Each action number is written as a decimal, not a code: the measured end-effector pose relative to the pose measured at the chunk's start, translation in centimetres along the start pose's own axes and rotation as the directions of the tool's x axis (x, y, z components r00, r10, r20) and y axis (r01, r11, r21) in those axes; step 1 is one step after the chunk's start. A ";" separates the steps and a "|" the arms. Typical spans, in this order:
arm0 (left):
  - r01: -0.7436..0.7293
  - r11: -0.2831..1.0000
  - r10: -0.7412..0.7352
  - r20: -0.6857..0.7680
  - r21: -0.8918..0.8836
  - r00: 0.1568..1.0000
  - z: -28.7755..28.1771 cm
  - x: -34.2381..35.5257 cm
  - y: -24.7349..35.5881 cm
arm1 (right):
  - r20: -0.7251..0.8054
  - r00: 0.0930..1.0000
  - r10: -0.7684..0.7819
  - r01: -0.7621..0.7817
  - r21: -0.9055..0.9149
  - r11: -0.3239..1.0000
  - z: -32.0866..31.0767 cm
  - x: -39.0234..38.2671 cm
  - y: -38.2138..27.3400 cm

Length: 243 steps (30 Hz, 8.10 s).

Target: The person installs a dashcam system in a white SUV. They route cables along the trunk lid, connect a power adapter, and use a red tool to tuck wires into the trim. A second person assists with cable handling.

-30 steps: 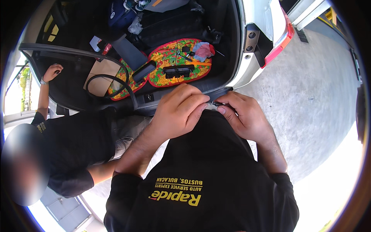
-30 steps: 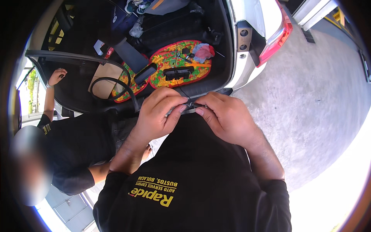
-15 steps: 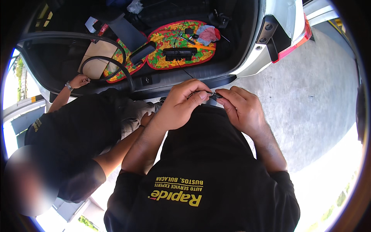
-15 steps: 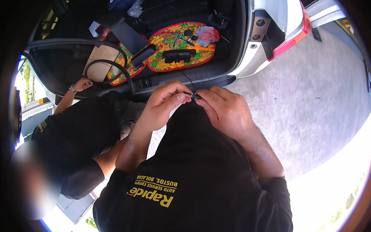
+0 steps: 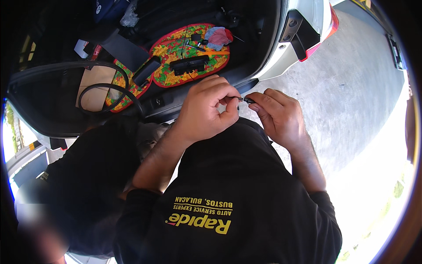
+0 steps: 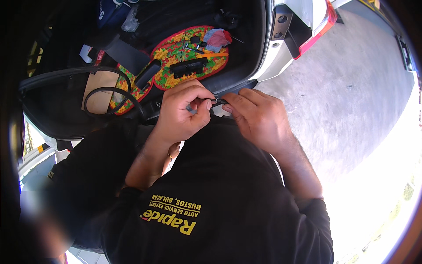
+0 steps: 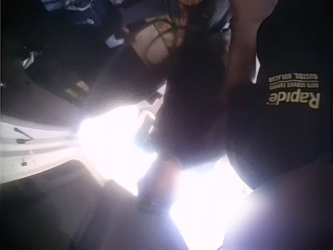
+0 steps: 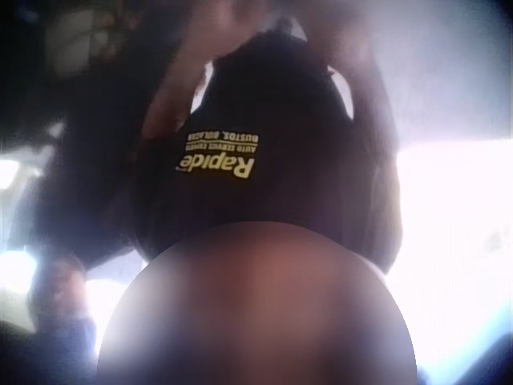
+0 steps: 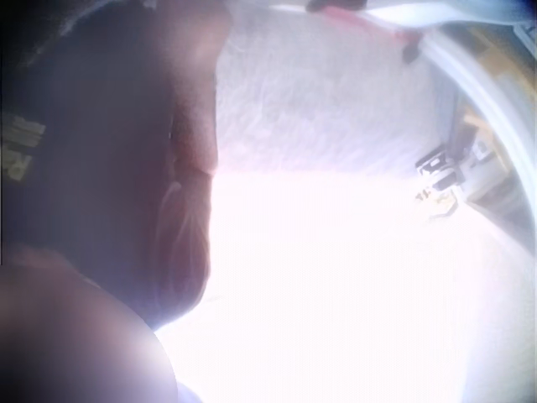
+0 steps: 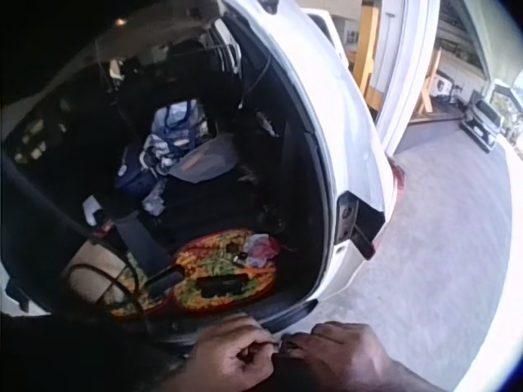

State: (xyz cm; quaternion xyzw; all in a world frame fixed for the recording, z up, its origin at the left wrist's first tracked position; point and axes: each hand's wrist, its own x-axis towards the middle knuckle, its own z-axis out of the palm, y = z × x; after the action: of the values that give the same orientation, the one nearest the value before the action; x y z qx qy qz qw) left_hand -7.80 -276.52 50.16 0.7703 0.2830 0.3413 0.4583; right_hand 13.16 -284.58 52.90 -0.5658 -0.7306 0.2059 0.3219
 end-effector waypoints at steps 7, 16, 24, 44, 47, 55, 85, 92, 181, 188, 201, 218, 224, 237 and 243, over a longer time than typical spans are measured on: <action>-0.444 0.871 0.458 -0.020 0.209 0.889 -1.7 2.1 -0.5 | 0.023 0.988 0.153 -0.154 0.208 0.966 -1.3 0.9 -1.5; -0.570 0.771 0.616 -0.104 0.282 0.781 -3.6 4.3 -0.2 | -0.003 0.987 0.159 -0.146 0.376 0.915 -2.2 3.0 -2.7; -0.556 0.526 0.754 -0.050 0.643 0.655 -5.0 5.4 -0.1 | -0.055 0.963 0.262 -0.219 0.404 0.888 -2.3 5.3 -3.9; -0.379 0.757 0.402 0.078 0.532 0.912 -4.6 6.8 2.8 | -0.265 0.944 0.198 -0.166 0.139 0.976 -1.6 6.8 -2.0; -0.505 0.622 0.469 0.232 0.599 0.852 -6.5 7.9 3.3 | -0.259 0.956 0.135 -0.135 0.017 0.991 -1.7 6.7 -2.2; -0.574 0.728 0.426 0.409 0.374 0.807 -10.1 10.8 4.4 | -0.031 0.999 0.044 -0.048 -0.139 0.989 -3.2 5.8 -3.0; 0.188 0.930 -0.085 0.315 -0.315 0.945 -4.5 5.8 0.1 | -0.074 0.994 0.076 -0.069 0.091 0.993 -3.9 4.9 -2.8; 0.507 0.687 -0.165 0.568 -0.521 0.807 -4.7 7.3 -0.9 | -0.034 0.999 0.021 -0.015 0.169 0.986 -4.6 4.9 -1.9; -0.585 0.759 0.507 0.304 0.286 0.806 -7.5 7.2 5.9 | -0.076 0.981 -0.180 0.095 -0.618 0.780 -5.2 3.8 -7.2; -0.655 0.717 0.585 0.306 0.238 0.751 -7.2 6.9 5.5 | -0.011 0.986 -0.169 0.142 -0.488 0.861 -5.6 4.3 -7.4; -0.372 0.924 0.312 0.393 0.084 0.865 -6.5 4.6 2.9 | 0.268 0.943 0.196 -0.238 0.135 0.962 -4.0 4.0 -4.9; -0.171 0.970 0.219 0.318 -0.172 0.923 -6.2 3.4 1.6 | -0.177 0.814 -0.554 0.359 -0.596 0.718 -0.3 1.9 -2.6; -0.218 0.955 0.277 0.343 -0.201 0.898 -7.1 4.5 2.6 | -0.154 0.878 -0.453 0.322 -0.510 0.798 -0.9 2.0 -3.8; -0.024 0.999 0.036 0.371 -0.037 0.928 -8.2 5.3 2.9 | -0.127 0.989 -0.073 0.047 -0.192 0.980 -1.3 3.6 -3.7; -0.077 0.995 0.090 0.268 -0.060 0.959 -9.0 5.7 3.0 | -0.072 0.997 0.011 -0.017 -0.085 0.996 -2.0 4.3 -4.1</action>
State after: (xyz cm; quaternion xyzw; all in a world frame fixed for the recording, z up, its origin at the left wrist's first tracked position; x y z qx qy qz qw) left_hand -11.05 -268.88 57.49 0.8094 0.1766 0.2590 0.4966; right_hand 11.09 -281.71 58.07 -0.5912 -0.7228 0.1566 0.3218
